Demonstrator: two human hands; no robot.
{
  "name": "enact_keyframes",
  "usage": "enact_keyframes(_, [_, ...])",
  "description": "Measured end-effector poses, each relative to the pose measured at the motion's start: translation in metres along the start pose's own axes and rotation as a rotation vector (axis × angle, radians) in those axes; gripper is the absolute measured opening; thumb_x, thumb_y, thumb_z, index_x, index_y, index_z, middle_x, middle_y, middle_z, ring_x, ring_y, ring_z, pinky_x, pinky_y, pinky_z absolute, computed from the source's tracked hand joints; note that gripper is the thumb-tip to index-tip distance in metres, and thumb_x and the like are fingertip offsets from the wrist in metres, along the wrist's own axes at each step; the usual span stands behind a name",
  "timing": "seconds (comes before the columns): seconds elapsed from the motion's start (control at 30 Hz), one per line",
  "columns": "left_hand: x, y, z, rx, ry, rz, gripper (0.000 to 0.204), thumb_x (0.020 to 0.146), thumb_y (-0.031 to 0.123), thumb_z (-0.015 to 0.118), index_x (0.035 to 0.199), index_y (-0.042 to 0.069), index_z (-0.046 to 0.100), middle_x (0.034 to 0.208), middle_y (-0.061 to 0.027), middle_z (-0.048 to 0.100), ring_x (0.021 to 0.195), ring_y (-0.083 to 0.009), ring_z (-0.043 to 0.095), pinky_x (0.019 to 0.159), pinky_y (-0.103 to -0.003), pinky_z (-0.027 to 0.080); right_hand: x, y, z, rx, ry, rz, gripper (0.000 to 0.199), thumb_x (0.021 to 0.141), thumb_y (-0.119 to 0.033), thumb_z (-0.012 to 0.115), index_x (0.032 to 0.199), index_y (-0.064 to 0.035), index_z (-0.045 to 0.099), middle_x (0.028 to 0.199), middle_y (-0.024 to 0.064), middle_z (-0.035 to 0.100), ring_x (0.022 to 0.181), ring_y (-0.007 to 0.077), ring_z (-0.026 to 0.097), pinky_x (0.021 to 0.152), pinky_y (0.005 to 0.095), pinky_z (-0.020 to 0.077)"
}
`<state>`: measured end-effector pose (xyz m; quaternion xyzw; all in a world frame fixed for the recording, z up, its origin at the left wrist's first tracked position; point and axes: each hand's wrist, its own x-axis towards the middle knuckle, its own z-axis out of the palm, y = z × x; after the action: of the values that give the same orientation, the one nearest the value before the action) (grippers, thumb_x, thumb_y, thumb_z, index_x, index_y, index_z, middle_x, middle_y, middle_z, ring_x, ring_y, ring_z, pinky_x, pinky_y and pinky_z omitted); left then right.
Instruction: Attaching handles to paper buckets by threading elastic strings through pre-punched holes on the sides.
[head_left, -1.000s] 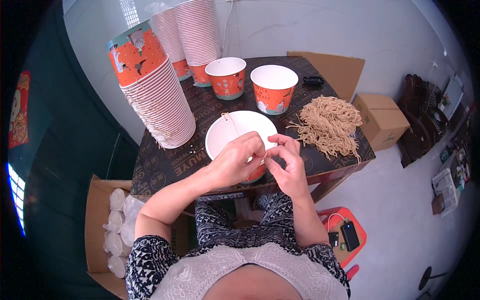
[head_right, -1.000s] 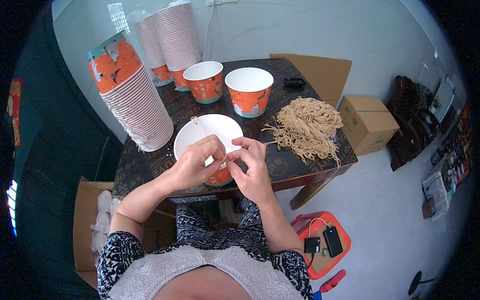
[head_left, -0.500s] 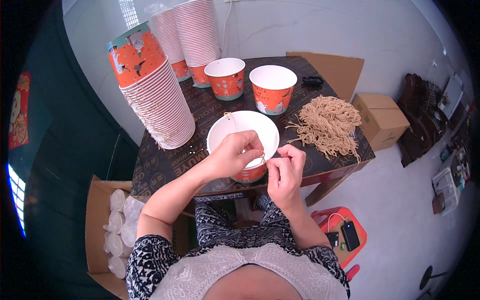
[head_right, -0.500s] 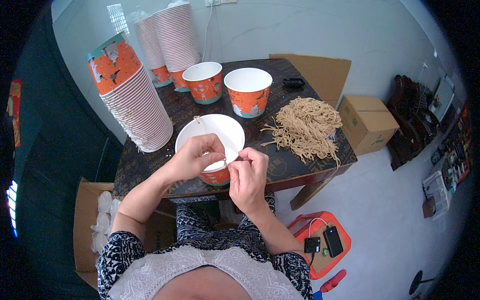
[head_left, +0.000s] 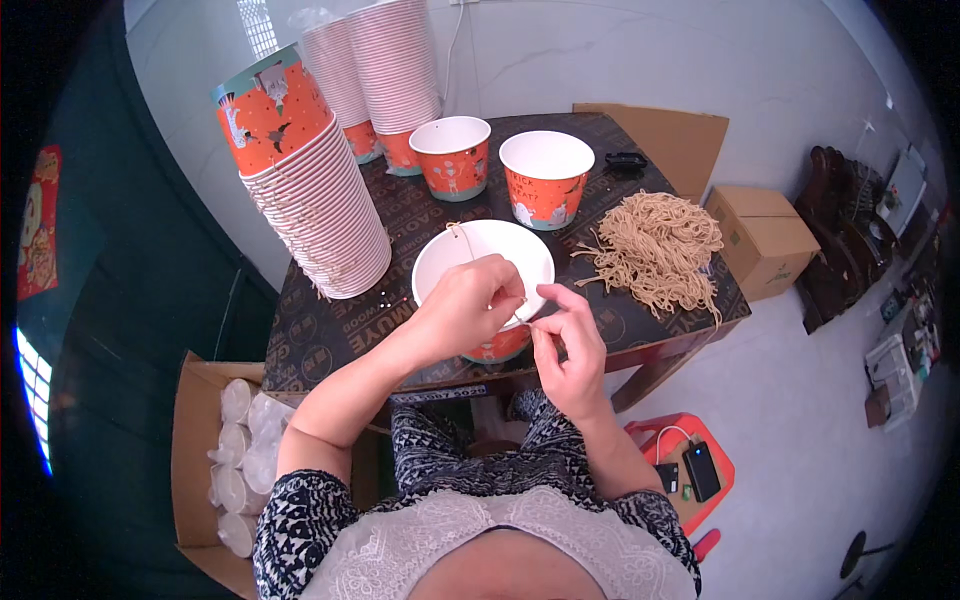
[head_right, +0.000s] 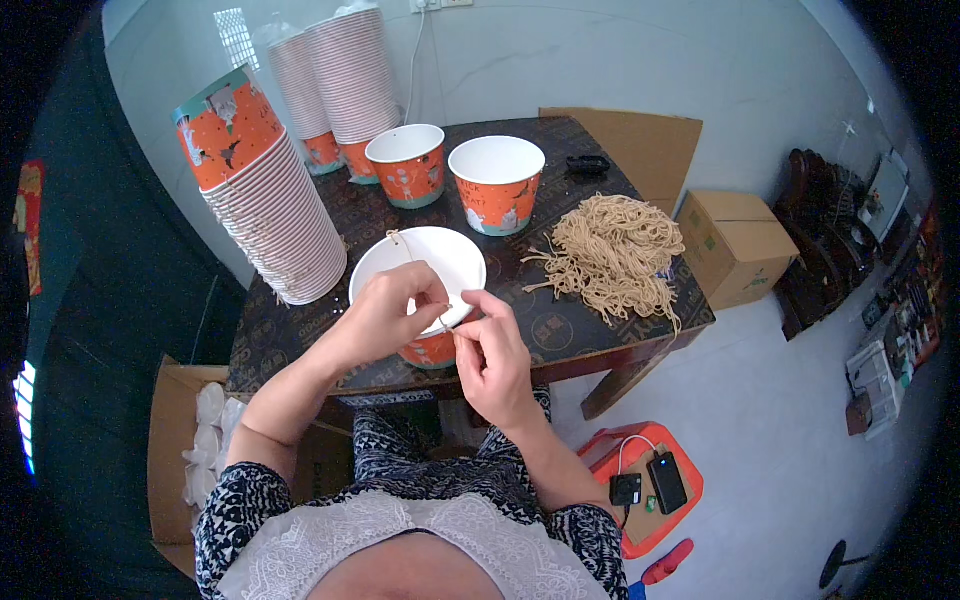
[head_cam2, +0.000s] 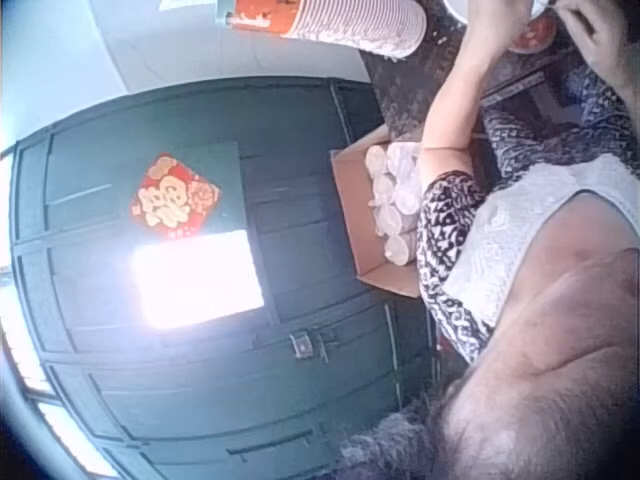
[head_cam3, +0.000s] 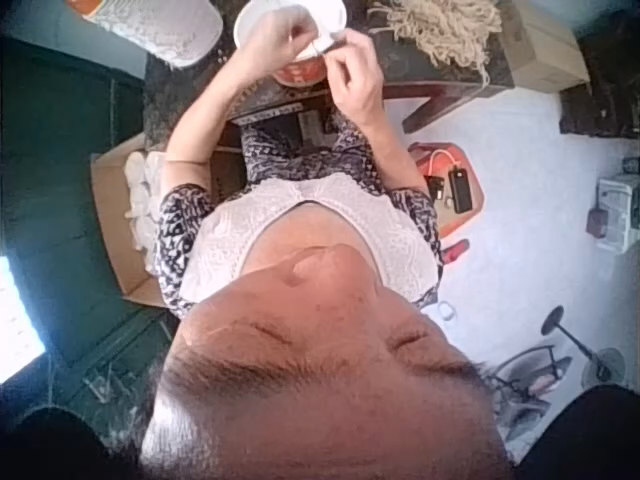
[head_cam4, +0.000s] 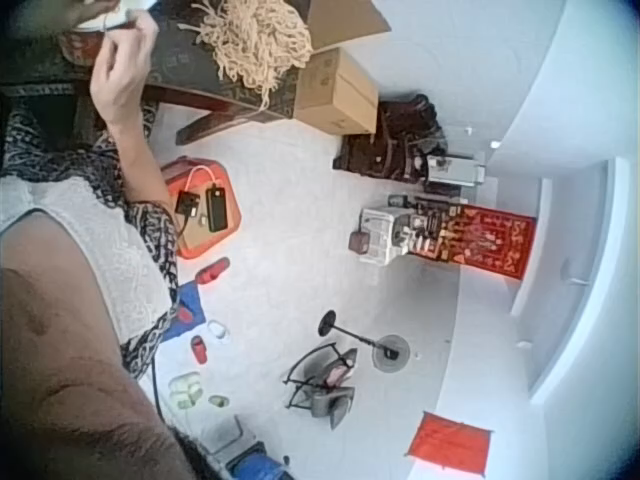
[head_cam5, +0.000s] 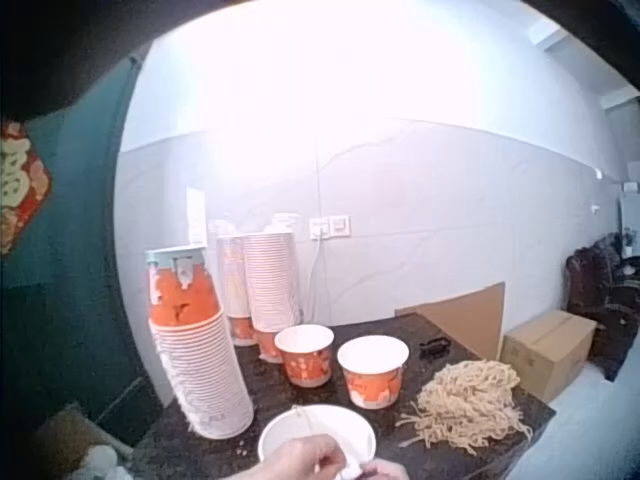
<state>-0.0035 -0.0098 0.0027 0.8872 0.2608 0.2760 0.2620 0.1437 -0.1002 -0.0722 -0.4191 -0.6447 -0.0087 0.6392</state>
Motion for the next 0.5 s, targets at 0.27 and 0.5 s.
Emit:
enact_keyframes(0.27, [-0.014,0.008,0.001,-0.065,0.063,0.099,0.008,0.081,-0.001,0.067,0.087,-0.004,0.063,0.083,-0.0107,0.063,0.075,-0.0180,0.065,0.067,-0.031,0.052,-0.004,0.003,0.011,0.344,-0.016,0.316,0.009,0.087,0.006,0.062,0.093,0.0019,0.056,0.103,0.0108,0.063,0.071,0.0087,0.058,0.058,0.0232,0.0471])
enact_keyframes(0.5, [-0.023,-0.005,0.008,0.027,0.138,0.138,0.009,0.079,-0.001,0.068,0.084,0.000,0.061,0.082,-0.0097,0.062,0.075,-0.0213,0.063,0.068,-0.033,0.050,0.002,0.000,0.015,0.066,0.073,-0.014,0.011,0.088,0.006,0.060,0.095,-0.0003,0.054,0.085,0.0124,0.056,0.066,0.0213,0.058,0.058,0.0291,0.0471])
